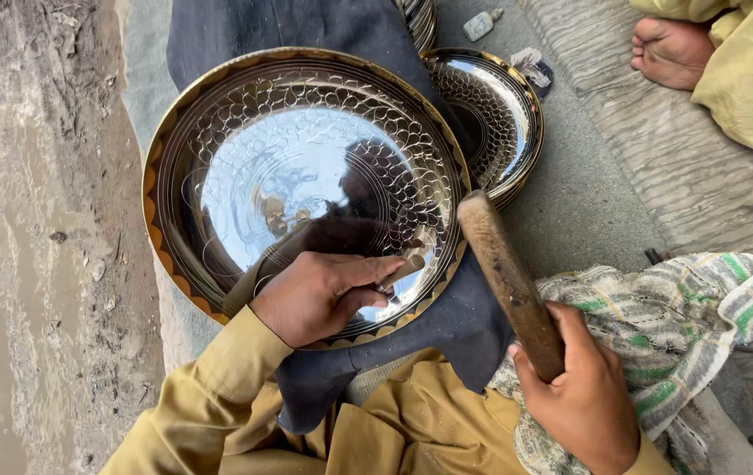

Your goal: The person uses a hammer and a small metal punch to create a decorative pattern on a round metal plate. They repeatedly strike the punch against the plate's surface to form a textured design.

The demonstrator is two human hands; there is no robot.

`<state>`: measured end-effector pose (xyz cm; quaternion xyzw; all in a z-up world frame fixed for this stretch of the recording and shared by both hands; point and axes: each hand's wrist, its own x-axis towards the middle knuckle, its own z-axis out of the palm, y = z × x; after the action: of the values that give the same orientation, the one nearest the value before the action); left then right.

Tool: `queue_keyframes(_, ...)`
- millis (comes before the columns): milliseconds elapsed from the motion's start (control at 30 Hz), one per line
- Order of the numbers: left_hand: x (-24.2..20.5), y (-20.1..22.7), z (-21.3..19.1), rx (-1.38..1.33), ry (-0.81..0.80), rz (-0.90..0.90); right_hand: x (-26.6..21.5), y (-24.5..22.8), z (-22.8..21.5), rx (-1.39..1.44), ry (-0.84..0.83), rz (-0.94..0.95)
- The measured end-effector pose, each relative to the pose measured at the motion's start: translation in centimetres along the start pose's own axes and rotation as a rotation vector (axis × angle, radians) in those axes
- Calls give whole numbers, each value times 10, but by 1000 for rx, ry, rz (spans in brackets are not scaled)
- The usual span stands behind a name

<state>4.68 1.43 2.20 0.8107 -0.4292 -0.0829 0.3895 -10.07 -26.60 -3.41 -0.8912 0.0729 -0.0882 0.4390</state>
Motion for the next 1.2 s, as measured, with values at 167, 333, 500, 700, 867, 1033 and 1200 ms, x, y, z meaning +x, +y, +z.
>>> queue_keyframes(167, 1, 2, 0, 27, -88, -105, 12, -8, -6, -143, -254, 166)
queue_keyframes(333, -7, 11, 4, 85, 122, -115, 48, -30, -25, -67, -287, 52)
queue_keyframes(500, -24, 21, 22, 80, 299, -378, 104, -79, -44, -41, -338, -234)
queue_keyframes(700, -32, 23, 38, -82, 540, -475, 142, -109, -53, -310, -527, -474)
queue_keyframes(867, -24, 17, 27, 7, 387, -328, 138, -107, -55, -428, -456, -288)
queue_keyframes(1033, -22, 20, 23, -30, 351, -374, 124, -83, -61, -379, -426, -192)
queue_keyframes(1200, -19, 19, 23, 24, 315, -332, 109, -55, -73, -454, -565, -85)
